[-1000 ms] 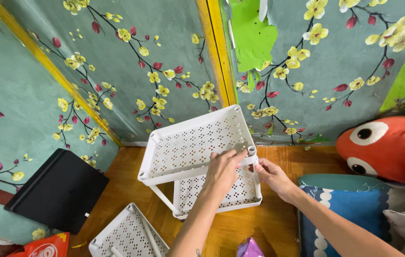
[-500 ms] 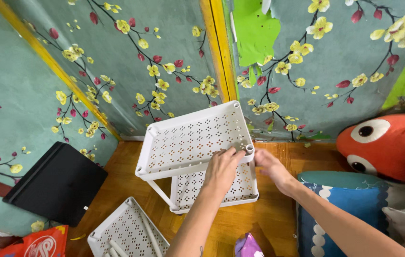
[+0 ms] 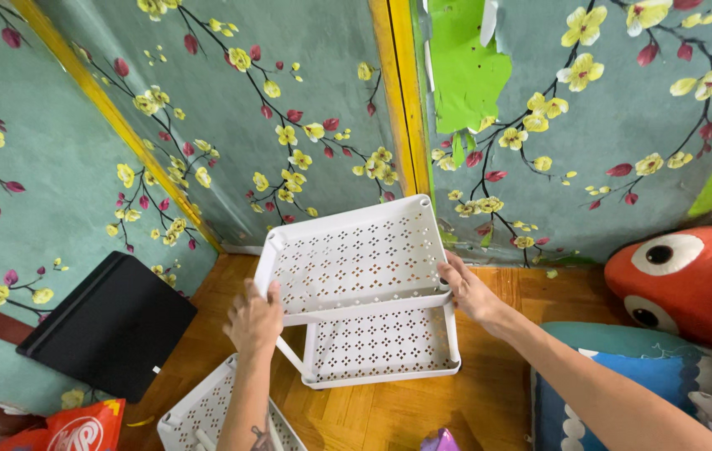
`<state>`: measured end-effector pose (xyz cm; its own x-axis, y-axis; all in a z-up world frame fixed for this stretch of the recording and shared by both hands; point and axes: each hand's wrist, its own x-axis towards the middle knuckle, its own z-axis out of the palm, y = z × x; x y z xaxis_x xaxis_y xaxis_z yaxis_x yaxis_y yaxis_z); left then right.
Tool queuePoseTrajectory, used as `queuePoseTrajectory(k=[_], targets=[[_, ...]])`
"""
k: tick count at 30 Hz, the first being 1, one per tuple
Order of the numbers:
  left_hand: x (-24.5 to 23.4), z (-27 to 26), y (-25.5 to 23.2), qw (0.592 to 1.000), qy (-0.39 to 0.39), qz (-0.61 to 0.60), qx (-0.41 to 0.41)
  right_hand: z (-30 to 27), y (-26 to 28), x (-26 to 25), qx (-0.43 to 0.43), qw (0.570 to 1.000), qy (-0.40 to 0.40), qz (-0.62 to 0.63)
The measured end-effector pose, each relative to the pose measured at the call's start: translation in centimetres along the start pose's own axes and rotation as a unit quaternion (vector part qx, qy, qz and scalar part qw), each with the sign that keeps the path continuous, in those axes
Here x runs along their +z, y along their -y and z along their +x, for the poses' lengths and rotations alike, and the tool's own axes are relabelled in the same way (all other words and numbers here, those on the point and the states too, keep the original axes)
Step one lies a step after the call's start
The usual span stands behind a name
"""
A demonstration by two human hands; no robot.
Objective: The person assembles a white plastic storage rack on the floor. They insert vertical poles into the base tray, place a second tray on top, and then insert the remaining poles to complete the structure.
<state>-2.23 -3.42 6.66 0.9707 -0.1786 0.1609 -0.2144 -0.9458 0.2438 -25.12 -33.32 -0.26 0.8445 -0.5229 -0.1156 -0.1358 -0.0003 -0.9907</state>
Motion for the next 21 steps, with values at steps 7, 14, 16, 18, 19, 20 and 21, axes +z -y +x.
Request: queuePoseTrajectory(k=[7, 14, 16, 18, 19, 20, 21], targets=[[1.3, 1.4, 1.8, 0.966, 0.092, -0.218, -0.103, 0.7, 1.8, -1.1, 0.023, 1.000, 0.008, -0.012], [2.4, 2.2, 3.1, 0.855, 0.144, -0.450, -0.214, 2.4, 3.1, -1.0, 0.059, 0.998, 0.025, 0.016], [2.6, 2.5, 3.2, 0.856, 0.136, -0.451, -0.212, 2.5, 2.9, -1.2, 0.048, 0.998, 0.034, -0.003], [2.5, 2.3, 3.2, 0.854, 0.136, -0.457, -0.208, 2.2, 2.7, -1.4, 0.035, 0.999, 0.034, -0.021], [2.4, 2.3, 3.2, 0.856, 0.132, -0.455, -0.206, 1.9, 2.6, -1.5, 0.029, 0.999, 0.030, -0.030], [2.5, 2.1, 3.2, 0.858, 0.130, -0.452, -0.205, 1.9, 2.5, -1.6, 0.024, 0.999, 0.027, -0.038], [2.4, 2.2, 3.2, 0.860, 0.127, -0.449, -0.204, 2.1, 2.6, -1.8, 0.020, 0.999, 0.022, -0.045]])
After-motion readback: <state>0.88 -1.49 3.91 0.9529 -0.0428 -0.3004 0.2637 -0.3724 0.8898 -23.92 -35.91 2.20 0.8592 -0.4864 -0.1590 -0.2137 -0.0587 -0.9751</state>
